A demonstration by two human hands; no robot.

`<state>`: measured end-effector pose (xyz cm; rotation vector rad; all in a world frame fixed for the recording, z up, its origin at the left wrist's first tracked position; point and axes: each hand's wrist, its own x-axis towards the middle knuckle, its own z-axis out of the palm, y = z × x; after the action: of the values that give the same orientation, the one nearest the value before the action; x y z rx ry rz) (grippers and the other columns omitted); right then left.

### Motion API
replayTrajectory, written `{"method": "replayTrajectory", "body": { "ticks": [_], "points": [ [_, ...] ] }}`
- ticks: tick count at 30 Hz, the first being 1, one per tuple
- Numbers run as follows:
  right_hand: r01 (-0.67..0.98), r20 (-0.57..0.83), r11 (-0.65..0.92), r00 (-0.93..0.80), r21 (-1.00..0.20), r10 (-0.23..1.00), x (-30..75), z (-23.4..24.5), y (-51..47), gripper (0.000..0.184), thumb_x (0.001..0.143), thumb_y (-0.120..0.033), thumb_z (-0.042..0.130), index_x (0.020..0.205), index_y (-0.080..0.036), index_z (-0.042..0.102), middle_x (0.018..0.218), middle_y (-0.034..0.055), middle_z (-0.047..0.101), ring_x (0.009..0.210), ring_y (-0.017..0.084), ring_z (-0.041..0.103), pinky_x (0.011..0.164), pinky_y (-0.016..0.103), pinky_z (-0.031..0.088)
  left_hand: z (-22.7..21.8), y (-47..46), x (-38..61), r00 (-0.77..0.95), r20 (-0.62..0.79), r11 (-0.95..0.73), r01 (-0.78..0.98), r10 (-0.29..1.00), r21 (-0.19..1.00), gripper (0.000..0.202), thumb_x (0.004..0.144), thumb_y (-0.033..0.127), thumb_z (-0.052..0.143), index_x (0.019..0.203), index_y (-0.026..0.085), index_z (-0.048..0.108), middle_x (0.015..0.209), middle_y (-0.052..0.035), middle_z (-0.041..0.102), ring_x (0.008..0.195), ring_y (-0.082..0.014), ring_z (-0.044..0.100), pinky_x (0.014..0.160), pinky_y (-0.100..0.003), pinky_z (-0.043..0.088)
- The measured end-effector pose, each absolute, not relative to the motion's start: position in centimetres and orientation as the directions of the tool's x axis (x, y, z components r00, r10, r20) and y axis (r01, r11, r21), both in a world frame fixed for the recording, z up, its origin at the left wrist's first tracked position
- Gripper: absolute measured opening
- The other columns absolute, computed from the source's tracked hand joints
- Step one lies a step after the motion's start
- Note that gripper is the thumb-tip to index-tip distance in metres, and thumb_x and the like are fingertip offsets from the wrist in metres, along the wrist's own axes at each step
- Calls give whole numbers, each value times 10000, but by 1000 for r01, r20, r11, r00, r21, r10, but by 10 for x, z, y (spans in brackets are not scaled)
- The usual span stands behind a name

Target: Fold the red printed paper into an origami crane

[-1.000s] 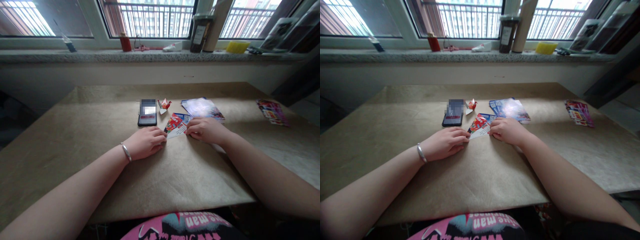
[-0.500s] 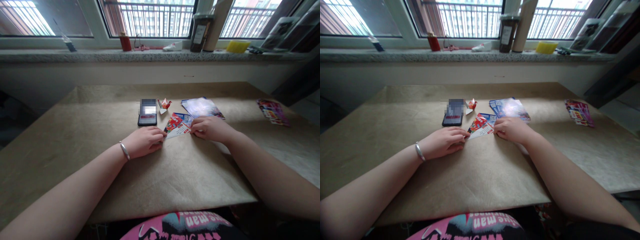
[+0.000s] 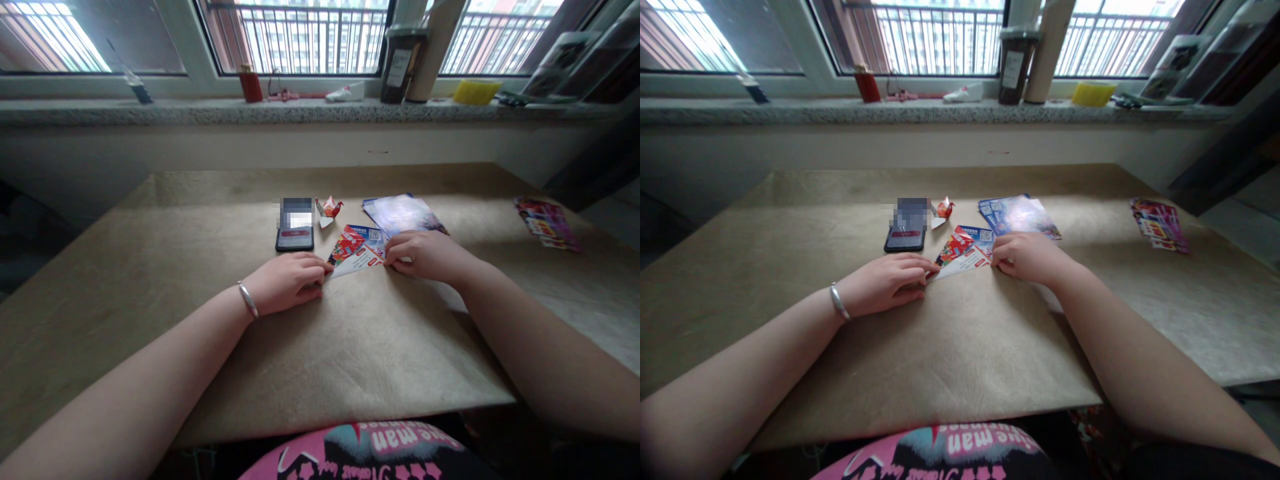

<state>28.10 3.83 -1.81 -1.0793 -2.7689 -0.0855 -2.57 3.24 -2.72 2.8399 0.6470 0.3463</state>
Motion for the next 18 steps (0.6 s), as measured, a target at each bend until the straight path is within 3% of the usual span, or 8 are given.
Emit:
{"method": "replayTrajectory", "body": {
  "ticks": [9, 18],
  "points": [
    [672, 155, 740, -732, 11, 663, 284, -17, 40, 203, 760, -149, 518, 763, -252, 693, 864, -21, 692, 777, 148, 613, 664, 248, 424, -28, 33, -26, 880, 190, -886, 384, 436, 260, 37, 838, 207, 534, 843, 178, 556, 1200, -55, 584, 1113, -186, 522, 935, -349, 452],
    [727, 116, 686, -684, 36, 720, 279, -12, 35, 173, 738, -155, 505, 724, -236, 657, 874, -11, 684, 784, 159, 608, 625, 248, 389, -27, 30, -25, 873, 194, -883, 397, 447, 250, 64, 853, 211, 507, 832, 173, 553, 1172, -62, 596, 1077, -185, 540, 916, -339, 462]
  ]
}}
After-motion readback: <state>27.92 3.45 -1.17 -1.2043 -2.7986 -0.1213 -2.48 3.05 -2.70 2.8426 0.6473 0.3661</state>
